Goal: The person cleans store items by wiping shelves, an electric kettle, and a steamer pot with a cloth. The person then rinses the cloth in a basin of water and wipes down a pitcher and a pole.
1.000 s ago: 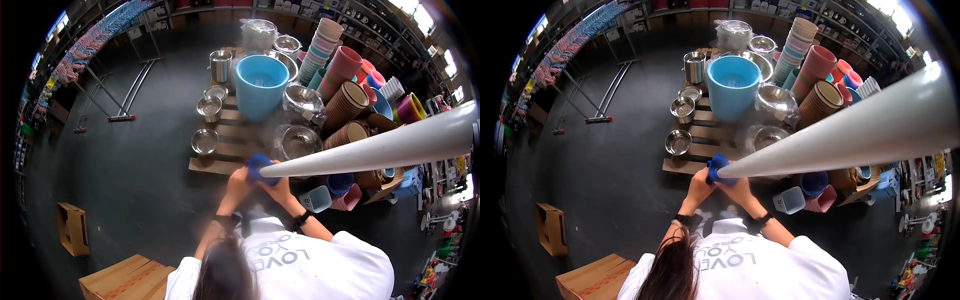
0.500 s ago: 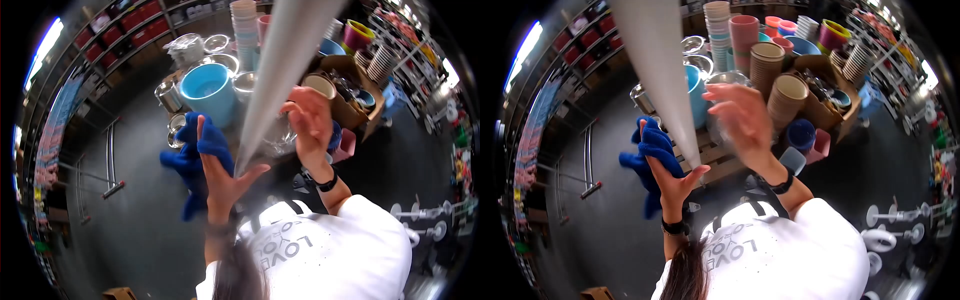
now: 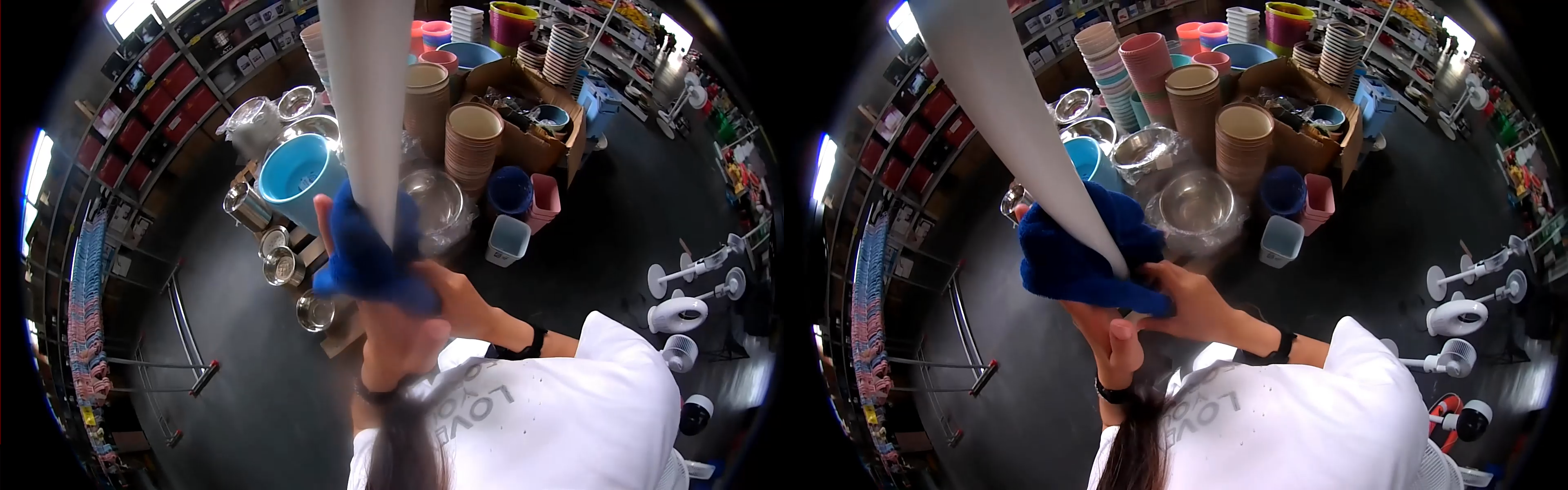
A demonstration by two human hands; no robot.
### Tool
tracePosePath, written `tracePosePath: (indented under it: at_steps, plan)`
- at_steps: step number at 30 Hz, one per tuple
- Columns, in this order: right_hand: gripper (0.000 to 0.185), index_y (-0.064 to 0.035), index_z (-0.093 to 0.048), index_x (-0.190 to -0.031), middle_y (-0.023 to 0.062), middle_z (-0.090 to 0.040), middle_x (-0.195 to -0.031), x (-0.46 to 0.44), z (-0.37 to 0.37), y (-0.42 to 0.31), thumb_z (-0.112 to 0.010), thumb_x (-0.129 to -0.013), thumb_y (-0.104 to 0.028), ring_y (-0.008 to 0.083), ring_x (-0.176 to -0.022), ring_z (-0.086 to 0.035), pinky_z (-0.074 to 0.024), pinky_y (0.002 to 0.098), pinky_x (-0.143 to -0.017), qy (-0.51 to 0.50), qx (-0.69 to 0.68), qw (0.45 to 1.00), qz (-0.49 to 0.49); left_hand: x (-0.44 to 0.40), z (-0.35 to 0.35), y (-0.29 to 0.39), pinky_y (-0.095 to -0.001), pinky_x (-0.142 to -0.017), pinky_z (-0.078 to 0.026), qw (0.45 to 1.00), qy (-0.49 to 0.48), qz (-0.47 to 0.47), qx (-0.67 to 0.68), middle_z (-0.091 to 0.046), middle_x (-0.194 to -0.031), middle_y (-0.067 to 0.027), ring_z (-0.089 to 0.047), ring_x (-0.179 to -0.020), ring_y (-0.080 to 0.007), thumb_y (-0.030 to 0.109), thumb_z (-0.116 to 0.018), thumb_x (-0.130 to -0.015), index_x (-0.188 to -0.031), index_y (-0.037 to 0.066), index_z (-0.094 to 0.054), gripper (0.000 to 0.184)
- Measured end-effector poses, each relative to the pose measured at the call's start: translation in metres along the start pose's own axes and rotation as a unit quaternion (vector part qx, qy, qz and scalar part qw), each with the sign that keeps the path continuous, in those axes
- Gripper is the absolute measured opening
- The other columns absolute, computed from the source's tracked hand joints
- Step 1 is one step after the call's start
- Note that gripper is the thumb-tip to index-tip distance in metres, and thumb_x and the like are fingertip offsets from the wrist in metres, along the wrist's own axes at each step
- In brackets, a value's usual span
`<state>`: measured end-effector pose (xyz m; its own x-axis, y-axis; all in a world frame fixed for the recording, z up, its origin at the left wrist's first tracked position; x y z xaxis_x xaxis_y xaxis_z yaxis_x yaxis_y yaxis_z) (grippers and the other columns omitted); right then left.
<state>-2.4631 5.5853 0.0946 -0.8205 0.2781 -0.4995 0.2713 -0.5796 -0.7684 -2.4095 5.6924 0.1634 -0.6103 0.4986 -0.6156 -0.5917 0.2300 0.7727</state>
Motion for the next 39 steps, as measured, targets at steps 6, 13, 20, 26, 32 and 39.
tracePosePath:
  at_steps: [6, 13, 20, 26, 32, 39]
  plan:
    - [0.024, -0.0029, -0.062, -0.101, 0.0107, -0.068, -0.080, -0.021, 0.018, -0.007, -0.067, -0.077, -0.003, 0.0233, -0.071, -0.067, -0.0519, 0.0305, -0.067, 0.081, -0.033, 0.996, -0.002, 0.005, 0.013, 0.015, -0.0415, -0.108, -0.024, 0.999, -0.009, -0.039, -0.009, -0.023, -0.144, -0.0289, -0.027, -0.133, -0.0343, 0.041, -0.060, -0.087, -0.142, -0.002, -0.023, 0.079]
    - [0.039, -0.0037, -0.047, -0.126, 0.0084, -0.057, -0.117, -0.085, 0.081, -0.016, -0.052, -0.090, -0.016, 0.0165, -0.106, -0.056, -0.0429, 0.0259, -0.093, 0.225, -0.374, 0.899, 0.034, -0.024, 0.002, 0.019, -0.0436, -0.099, -0.039, 0.971, 0.098, -0.073, -0.203, -0.035, -0.141, -0.0228, -0.040, -0.127, -0.0352, 0.014, -0.078, -0.075, -0.139, 0.002, -0.030, 0.080]
    - [0.084, 0.0021, -0.033, -0.140, 0.0147, -0.042, -0.139, -0.098, 0.020, -0.055, -0.077, -0.076, -0.028, 0.0248, -0.131, -0.038, -0.0248, 0.0379, -0.110, 0.026, -0.196, 0.965, 0.174, -0.042, 0.012, -0.033, -0.0452, -0.073, -0.052, 0.947, 0.144, -0.160, -0.239, -0.057, -0.108, -0.0209, -0.059, -0.090, -0.0440, 0.021, -0.072, -0.075, -0.120, -0.002, -0.051, 0.055]
    - [0.059, 0.0014, -0.049, -0.129, 0.0154, -0.054, -0.127, -0.080, -0.031, -0.016, -0.075, -0.078, -0.015, 0.0280, -0.118, -0.051, -0.0347, 0.0394, -0.105, -0.018, -0.259, 0.961, 0.100, 0.000, 0.015, -0.091, -0.0484, -0.073, -0.052, 0.966, 0.203, -0.053, -0.151, -0.057, -0.104, -0.0251, -0.060, -0.087, -0.0436, 0.018, -0.073, -0.074, -0.119, -0.003, -0.049, 0.055]
    - [0.043, -0.0013, -0.058, -0.119, 0.0149, -0.055, -0.123, -0.035, -0.102, 0.079, -0.066, -0.085, -0.027, 0.0301, -0.115, -0.050, -0.0344, 0.0409, -0.102, -0.084, -0.132, 0.984, 0.084, 0.065, 0.028, -0.171, -0.0450, -0.079, -0.051, 0.966, 0.182, 0.012, -0.183, -0.056, -0.108, -0.0240, -0.058, -0.093, -0.0427, 0.013, -0.067, -0.074, -0.114, -0.002, -0.053, 0.045]
    - [0.036, 0.0030, -0.053, -0.119, 0.0156, -0.058, -0.117, 0.009, -0.161, 0.138, -0.064, -0.089, -0.013, 0.0290, -0.106, -0.056, -0.0411, 0.0407, -0.096, -0.087, -0.129, 0.987, 0.047, 0.126, 0.034, -0.233, -0.0449, -0.077, -0.051, 0.950, 0.193, 0.079, -0.233, -0.055, -0.103, -0.0259, -0.058, -0.089, -0.0429, 0.011, -0.061, -0.077, -0.104, -0.008, -0.054, 0.034]
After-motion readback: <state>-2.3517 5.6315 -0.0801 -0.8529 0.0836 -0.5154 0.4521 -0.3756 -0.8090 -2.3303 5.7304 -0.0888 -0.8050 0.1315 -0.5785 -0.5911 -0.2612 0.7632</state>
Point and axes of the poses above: each hand's wrist, its own x-axis away from the middle knuckle, its own z-axis out of the back of the hand, y = z × x, the point moved 4 cm from there along -x, towards the middle knuckle
